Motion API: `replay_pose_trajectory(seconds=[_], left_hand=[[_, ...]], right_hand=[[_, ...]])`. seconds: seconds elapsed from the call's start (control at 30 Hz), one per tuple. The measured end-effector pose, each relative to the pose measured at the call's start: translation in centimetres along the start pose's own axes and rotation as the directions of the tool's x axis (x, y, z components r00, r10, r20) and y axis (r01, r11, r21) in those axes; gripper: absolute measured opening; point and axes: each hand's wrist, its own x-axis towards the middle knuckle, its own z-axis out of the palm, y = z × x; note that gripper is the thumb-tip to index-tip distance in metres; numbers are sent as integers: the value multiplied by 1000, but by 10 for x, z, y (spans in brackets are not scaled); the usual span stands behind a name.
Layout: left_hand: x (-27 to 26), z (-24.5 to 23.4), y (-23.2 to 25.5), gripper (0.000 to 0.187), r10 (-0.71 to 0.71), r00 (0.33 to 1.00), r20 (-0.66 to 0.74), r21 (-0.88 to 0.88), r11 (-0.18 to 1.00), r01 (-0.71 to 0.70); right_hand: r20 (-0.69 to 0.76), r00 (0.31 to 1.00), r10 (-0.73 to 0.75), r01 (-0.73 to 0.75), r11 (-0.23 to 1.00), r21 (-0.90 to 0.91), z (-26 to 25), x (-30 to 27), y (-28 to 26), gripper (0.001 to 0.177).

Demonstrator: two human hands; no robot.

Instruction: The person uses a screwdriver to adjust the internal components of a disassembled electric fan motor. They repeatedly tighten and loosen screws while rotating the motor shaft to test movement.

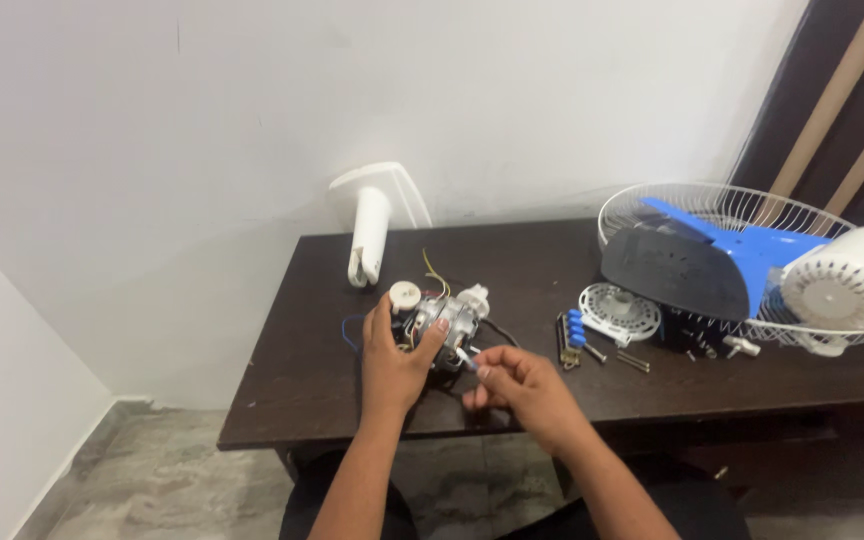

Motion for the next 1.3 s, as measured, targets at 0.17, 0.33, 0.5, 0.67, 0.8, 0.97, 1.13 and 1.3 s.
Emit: replay_pose_trajectory(seconds=[0.17,0.33,0.5,0.67,0.8,0.97,1.13,1.3], left_hand=[[2,1,5,80,-27,1000,-12,-14,1000,27],[1,1,2,83,-53,999,-9,-4,999,53],[-2,3,1,83,-42,999,-24,0,999,42],[3,2,2,88,-113,994,6,27,993,113],[3,1,4,90,-143,990,17,41,989,143],[4,3,3,92,-116,993,-6,77,990,116],[3,1,2,90,-124,992,9,60,991,123],[4,1,0,84,-65,998,-11,38,997,65]], right_hand=[[4,998,-67,67,991,-119,5,5,-3,13],[92,916,-391,316,559,-767,3,1,-9,8],[435,655,-617,554,1,-832,4,-8,-22,17],[79,775,-626,421,420,-804,21,-5,-29,12],[-140,868,-476,253,667,-701,29,-6,-26,15],[-251,964,83,-116,986,-119,20,8,-27,12],[8,905,426,-384,807,449,7,18,-22,12],[14,906,424,-363,758,541,5,23,-13,14]])
